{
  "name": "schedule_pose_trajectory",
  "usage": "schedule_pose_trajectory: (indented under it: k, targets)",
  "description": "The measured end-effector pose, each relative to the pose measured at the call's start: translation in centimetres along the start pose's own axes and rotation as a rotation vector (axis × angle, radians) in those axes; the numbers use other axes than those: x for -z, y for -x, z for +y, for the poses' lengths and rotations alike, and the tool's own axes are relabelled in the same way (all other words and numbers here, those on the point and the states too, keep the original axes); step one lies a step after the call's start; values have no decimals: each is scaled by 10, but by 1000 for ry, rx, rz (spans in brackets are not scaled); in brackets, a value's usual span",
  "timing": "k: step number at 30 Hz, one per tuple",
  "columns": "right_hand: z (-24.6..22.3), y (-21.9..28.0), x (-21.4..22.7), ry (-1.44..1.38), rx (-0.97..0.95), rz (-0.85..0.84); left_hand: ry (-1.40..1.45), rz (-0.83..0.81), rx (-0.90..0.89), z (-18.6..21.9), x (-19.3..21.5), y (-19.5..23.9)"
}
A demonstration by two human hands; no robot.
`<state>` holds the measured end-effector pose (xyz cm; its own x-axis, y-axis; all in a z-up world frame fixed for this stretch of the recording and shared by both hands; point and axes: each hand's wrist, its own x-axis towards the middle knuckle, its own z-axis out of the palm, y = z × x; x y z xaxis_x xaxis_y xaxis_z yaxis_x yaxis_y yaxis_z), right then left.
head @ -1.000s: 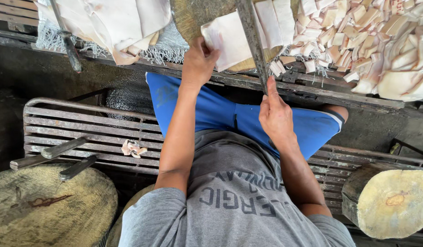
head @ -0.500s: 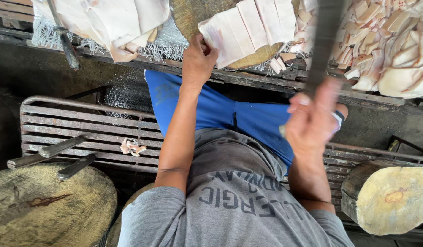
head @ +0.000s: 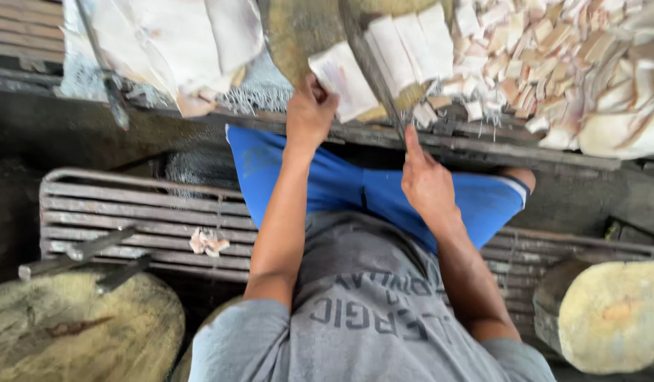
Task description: The person uses a large knife to cut white animal skin into strips on a wooden block. They hold the skin by hand and chop it repeatedly, accumulating the strips on a slatted surface.
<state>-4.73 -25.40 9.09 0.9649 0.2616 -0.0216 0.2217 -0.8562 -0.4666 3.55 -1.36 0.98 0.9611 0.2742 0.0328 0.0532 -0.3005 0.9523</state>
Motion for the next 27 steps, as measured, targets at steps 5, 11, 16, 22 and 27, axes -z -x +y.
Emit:
schedule_pose_trajectory:
  k: [5, 11, 16, 22, 27]
  targets:
    - [-5, -8, -11, -102, 35, 133, -142, -59, 87, -4, -6, 2]
    - [-16, 2, -2, -150, 27, 124, -102, -108, 162, 9, -1, 0]
    - [-21, -3, -11, -17, 62, 19, 35, -116, 240, 14, 4, 5]
    - [-22, 0, 8, -45, 147, 140, 92, -124, 243, 10, 12, 5]
    - [-20, 27, 55, -350, 180, 438, 205, -133, 290, 5, 23, 5]
